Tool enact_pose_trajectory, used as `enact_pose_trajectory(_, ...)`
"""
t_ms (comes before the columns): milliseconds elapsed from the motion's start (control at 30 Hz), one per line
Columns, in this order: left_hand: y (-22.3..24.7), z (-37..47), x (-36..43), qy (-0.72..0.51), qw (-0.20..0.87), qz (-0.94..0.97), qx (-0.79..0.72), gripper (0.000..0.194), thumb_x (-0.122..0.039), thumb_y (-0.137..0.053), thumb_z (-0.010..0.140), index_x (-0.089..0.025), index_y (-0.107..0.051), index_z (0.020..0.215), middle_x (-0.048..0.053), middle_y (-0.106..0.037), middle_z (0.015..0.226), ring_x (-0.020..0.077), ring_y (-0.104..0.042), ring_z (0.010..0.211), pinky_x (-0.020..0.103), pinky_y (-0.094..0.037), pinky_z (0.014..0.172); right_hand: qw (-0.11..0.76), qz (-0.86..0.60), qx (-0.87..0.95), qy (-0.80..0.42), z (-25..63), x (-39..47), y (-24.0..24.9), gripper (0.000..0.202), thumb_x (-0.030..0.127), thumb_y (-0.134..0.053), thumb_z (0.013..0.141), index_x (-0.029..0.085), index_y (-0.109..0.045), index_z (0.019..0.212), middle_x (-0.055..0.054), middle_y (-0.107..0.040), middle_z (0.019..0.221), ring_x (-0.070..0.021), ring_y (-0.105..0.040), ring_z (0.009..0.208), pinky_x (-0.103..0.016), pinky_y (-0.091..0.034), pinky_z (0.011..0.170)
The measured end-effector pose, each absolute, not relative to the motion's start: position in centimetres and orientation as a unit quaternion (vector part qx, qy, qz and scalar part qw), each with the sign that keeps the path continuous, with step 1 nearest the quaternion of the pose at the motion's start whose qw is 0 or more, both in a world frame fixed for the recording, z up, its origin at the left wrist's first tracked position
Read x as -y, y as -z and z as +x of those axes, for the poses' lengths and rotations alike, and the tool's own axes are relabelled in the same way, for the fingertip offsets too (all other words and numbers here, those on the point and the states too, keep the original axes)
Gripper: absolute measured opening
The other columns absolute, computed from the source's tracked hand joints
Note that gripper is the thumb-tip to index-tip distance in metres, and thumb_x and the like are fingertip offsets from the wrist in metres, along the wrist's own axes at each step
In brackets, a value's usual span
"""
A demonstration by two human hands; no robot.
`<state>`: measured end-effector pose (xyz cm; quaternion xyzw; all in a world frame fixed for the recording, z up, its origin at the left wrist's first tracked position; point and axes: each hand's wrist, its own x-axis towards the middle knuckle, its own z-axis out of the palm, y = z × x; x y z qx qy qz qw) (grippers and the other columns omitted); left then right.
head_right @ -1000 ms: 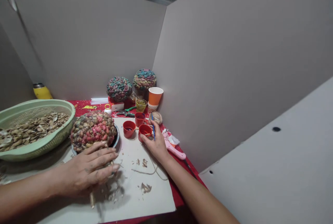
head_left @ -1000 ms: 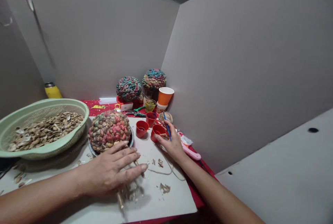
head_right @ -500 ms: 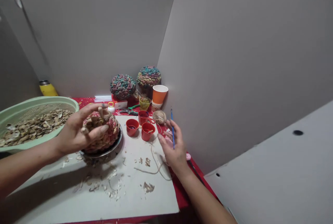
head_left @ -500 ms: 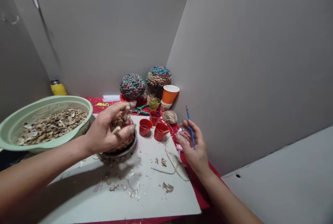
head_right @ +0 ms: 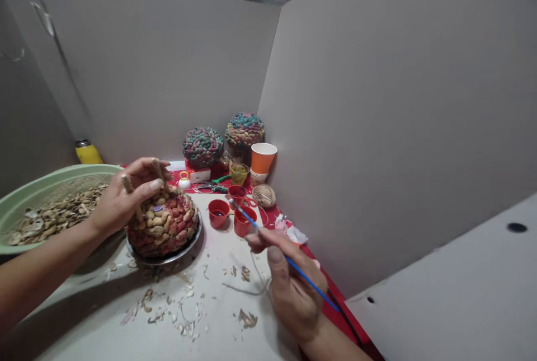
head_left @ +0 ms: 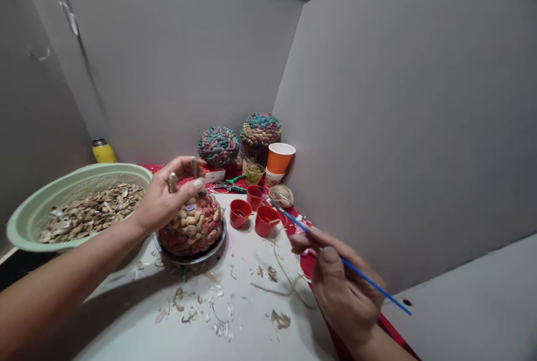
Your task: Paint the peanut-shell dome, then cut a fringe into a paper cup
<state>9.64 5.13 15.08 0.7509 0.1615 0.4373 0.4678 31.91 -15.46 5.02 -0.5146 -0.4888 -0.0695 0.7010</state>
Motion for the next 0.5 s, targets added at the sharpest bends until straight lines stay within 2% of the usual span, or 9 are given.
enact_pose_trajectory(100,-15.0,9.9,-5.2,-0.430,0.479,0.747,-0.162,0.039,-0.046,-0.080,0.085,-0.021,-0.069,0.113,0.003,-0.070,0.098,0.0193,-0.064,0.093,0.031,-0.051,0.085,0.657,-0.445,0.603,0.078,30.6,14.7,-6.7,0.022,0.030,-0.061,0.104,0.028,-0.077,0.118,-0.005,-0.080,0.087,-0.0210,-0.075,0.075,-0.039,-0.064,0.074)
enact_pose_trajectory(233,-15.2,10.7,-5.8,-0.434,0.488,0.736,-0.176,0.039,-0.049,-0.077,0.087,-0.019,-0.069,0.111,0.004,-0.071,0.097,0.0193,-0.064,0.091,0.032,-0.050,0.085,0.615,-0.402,0.674,0.077,29.2,13.0,-8.5,0.024,0.029,-0.056,0.106,0.026,-0.077,0.118,-0.007,-0.080,0.091,-0.0212,-0.076,0.080,-0.035,-0.064,0.071)
enact_pose_trajectory(367,-15.3,10.8,-6.5,-0.427,0.503,0.731,-0.174,0.045,-0.050,-0.079,0.083,-0.017,-0.068,0.112,0.006,-0.072,0.098,0.0215,-0.065,0.094,0.035,-0.052,0.086,0.624,-0.383,0.680,0.046,28.7,11.3,-8.0,0.024,0.016,-0.060,0.102,0.026,-0.075,0.119,-0.006,-0.080,0.094,-0.0204,-0.076,0.085,-0.035,-0.064,0.078)
enact_pose_trajectory(500,-14.9,10.2,-6.2,-0.400,0.497,0.755,-0.153,0.054,-0.046,-0.083,0.080,-0.019,-0.063,0.123,0.009,-0.072,0.110,0.0274,-0.068,0.108,0.045,-0.052,0.099,0.652,-0.384,0.652,0.042,28.6,10.7,-7.0,0.031,0.003,-0.067,0.093,0.026,-0.075,0.113,-0.003,-0.079,0.093,-0.0176,-0.075,0.084,-0.030,-0.064,0.079)
